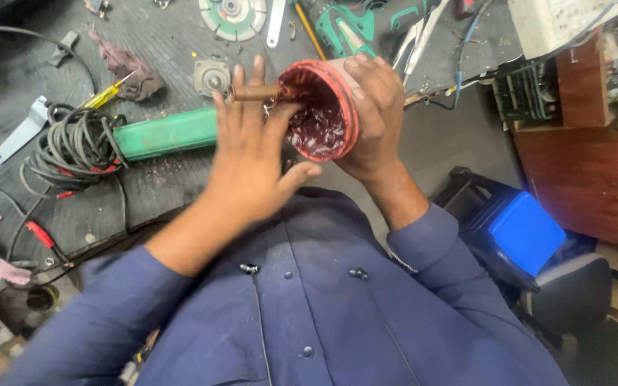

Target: The person services a green angle grinder at a workbench. They wipe the gear head with a cloth, scrape old grease from the open housing with a screwdriver, scoop fresh grease from a red container and pack it into the housing, then fit a black puller-style tool onto the grinder's head and later use a screwdriver on a part held in a bench vise.

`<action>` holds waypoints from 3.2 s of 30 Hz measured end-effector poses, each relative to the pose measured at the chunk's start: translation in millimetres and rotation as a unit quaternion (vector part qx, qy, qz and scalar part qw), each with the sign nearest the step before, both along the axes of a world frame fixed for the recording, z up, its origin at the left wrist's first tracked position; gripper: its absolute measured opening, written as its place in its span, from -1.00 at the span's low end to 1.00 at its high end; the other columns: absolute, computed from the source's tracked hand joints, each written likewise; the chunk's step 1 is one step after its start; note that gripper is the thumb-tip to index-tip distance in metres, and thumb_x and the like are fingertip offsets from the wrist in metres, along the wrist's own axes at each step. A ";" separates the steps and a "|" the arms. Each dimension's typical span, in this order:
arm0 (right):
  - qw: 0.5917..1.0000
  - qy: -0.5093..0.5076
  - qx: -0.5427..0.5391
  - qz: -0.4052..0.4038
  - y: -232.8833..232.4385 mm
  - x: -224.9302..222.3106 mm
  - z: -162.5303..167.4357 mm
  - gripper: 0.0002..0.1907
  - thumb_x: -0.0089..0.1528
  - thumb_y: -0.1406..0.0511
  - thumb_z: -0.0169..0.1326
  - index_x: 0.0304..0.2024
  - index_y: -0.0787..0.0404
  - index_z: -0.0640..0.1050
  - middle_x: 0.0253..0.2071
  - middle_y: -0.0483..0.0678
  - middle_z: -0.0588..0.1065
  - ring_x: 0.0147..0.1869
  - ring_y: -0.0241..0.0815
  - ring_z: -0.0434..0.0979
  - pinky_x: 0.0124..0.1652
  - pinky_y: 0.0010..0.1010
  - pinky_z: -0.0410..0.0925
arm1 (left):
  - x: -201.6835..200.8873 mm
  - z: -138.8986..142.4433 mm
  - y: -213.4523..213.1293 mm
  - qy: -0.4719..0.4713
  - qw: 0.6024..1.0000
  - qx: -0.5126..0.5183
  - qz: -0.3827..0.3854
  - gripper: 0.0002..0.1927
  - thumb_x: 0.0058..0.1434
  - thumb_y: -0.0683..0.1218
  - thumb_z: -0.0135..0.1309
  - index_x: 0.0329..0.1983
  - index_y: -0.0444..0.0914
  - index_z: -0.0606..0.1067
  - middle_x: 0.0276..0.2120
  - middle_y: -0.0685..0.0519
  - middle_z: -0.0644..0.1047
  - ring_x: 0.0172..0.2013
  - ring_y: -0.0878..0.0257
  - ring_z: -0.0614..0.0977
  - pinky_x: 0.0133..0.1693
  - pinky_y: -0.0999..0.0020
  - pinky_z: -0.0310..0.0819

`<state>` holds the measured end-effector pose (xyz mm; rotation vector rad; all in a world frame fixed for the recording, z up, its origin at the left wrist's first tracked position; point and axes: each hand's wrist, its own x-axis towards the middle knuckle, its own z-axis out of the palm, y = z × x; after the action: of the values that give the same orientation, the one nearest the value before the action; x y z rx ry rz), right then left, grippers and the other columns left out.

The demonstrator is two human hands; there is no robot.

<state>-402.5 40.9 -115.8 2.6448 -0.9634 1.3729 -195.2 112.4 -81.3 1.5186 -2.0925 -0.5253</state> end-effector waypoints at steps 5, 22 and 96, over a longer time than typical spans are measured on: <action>0.999 -0.007 0.018 -0.034 -2.7 -0.6 -12.6 0.10 0.22 0.07 0.54 0.45 0.01 -0.02 0.36 0.06 0.23 0.43 0.14 0.32 0.42 0.04 0.19 | -32.2 -11.7 21.6 0.330 0.926 0.170 0.065 -0.30 0.52 0.34 -0.35 0.43 -0.25 0.27 0.61 -0.31 -0.09 0.44 -0.41 0.01 0.36 -0.20 -0.06; 0.898 -0.211 0.375 0.090 13.6 2.5 10.8 0.25 0.08 0.37 0.61 0.46 0.17 -0.08 0.41 0.07 0.28 0.51 -0.09 0.38 0.47 -0.25 0.35 | 34.5 32.8 20.4 -0.086 0.987 -0.137 -0.020 -0.10 0.29 0.61 -0.23 0.42 -0.05 0.43 0.52 -0.27 0.00 0.49 -0.26 0.00 0.47 -0.22 -0.13; 0.936 -0.187 0.299 0.012 31.7 12.8 -6.8 0.22 0.10 0.41 0.60 0.50 0.09 -0.03 0.41 -0.04 0.26 0.43 -0.14 0.36 0.41 -0.28 0.30 | 82.4 -24.4 -17.7 -0.208 0.969 -0.093 -0.096 -0.09 0.29 0.59 -0.08 0.07 -0.30 0.66 0.61 -0.15 0.06 0.57 -0.19 -0.17 0.37 -0.44 -0.60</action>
<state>-389.7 72.6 -122.7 2.8296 -1.6268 1.8918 -112.8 94.7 -105.7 1.4166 -2.5435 -0.0687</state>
